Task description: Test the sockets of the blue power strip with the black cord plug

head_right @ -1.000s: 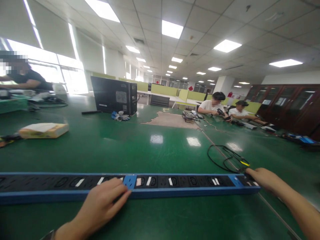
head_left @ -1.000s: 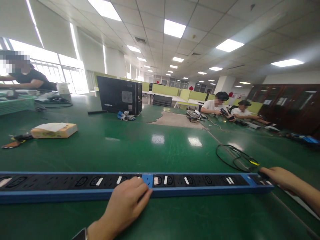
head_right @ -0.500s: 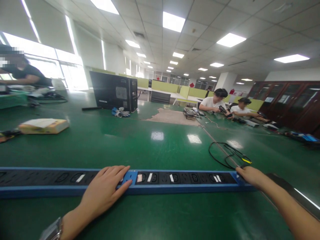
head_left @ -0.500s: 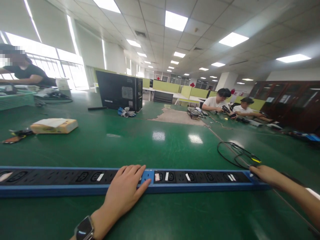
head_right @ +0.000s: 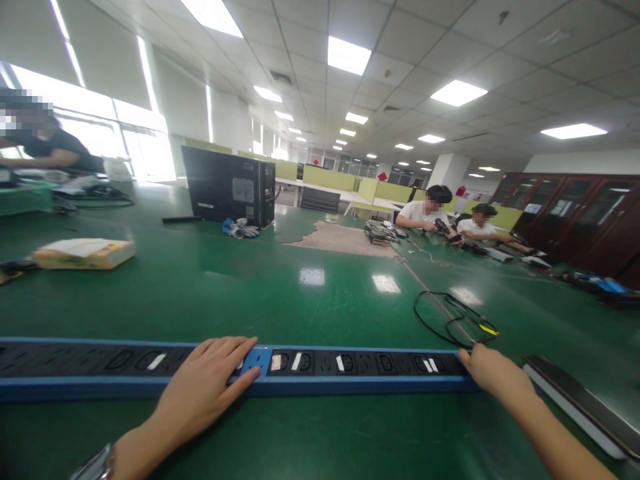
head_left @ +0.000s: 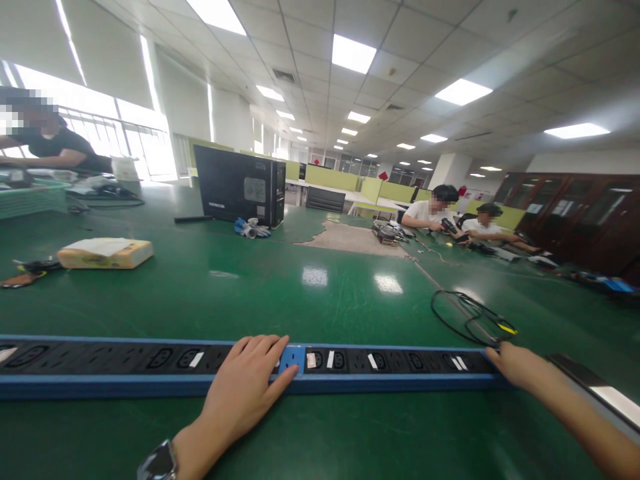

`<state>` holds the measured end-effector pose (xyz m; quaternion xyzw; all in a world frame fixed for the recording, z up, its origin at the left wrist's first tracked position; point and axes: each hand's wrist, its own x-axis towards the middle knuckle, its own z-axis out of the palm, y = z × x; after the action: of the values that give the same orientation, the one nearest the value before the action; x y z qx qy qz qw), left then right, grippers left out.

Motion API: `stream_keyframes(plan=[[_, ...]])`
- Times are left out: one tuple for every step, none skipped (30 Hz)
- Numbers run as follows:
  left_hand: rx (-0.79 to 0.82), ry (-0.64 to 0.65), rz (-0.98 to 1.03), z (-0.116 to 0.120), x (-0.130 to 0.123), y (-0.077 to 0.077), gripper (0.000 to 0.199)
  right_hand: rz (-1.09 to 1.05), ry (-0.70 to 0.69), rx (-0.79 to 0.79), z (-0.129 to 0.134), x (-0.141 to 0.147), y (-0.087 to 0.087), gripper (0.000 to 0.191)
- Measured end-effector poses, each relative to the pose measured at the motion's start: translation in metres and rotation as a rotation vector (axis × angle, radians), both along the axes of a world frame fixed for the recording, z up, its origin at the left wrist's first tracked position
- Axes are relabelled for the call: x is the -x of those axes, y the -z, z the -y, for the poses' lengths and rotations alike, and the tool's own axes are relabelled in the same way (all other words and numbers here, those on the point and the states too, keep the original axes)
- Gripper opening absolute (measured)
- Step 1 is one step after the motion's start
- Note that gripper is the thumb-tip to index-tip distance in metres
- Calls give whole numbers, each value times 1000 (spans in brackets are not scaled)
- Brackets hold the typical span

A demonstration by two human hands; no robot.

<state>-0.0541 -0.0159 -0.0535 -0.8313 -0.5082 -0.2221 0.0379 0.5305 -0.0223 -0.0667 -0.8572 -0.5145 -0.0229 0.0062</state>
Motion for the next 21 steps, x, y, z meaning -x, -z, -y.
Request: stream_keyframes(plan=[[10, -1, -2, 0, 0, 0, 51, -5, 7, 19, -1, -1, 2, 43], [22, 1, -7, 1, 1, -1, 51, -11, 14, 37, -2, -3, 4, 46], [34, 7, -13, 1, 1, -1, 51, -17, 20, 53, -3, -4, 5, 49], [42, 19, -21, 1, 2, -1, 52, -22, 25, 66, -4, -6, 5, 51], [47, 33, -28, 2, 3, -1, 52, -26, 27, 78, -5, -7, 6, 53], [48, 46, -35, 2, 3, -1, 53, -32, 25, 89, -6, -8, 6, 53], [46, 55, -39, 2, 4, -1, 54, -37, 21, 98, -6, -8, 5, 52], [42, 57, -41, 2, 4, 0, 55, -43, 16, 105, -7, -8, 5, 51], [36, 57, -40, 2, 4, 0, 55, -49, 11, 110, -6, -7, 5, 50], [28, 57, -37, 2, 4, 1, 55, -56, 5, 112, -6, -6, 4, 50], [21, 58, -32, 2, 4, 2, 54, -63, -2, 113, -6, -5, 3, 49], [12, 60, -25, 2, 4, 2, 54, -70, -11, 114, -6, -3, 0, 49], [5, 63, -18, 2, 4, 3, 54, -78, -20, 114, -5, -2, -4, 48], [1, 64, -12, 1, 4, 3, 54, -84, -29, 114, -5, -1, -9, 47], [-1, 63, -8, 1, 4, 3, 54, -88, -35, 113, -6, 0, -16, 46], [1, 60, -5, 1, 4, 3, 54, -90, -38, 109, -6, 1, -25, 45], [6, 58, -6, 0, 4, 2, 54, -90, -41, 104, -6, 2, -34, 45], [14, 59, -10, 0, 3, 2, 54, -91, -46, 99, -7, 2, -42, 46], [21, 58, -15, 0, 3, 1, 55, -94, -54, 97, -7, 4, -50, 47], [28, 55, -20, 0, 3, 1, 55, -102, -69, 100, -8, 6, -57, 47], [33, 52, -25, 0, 3, 1, 55, -118, -89, 110, -8, 10, -61, 45]])
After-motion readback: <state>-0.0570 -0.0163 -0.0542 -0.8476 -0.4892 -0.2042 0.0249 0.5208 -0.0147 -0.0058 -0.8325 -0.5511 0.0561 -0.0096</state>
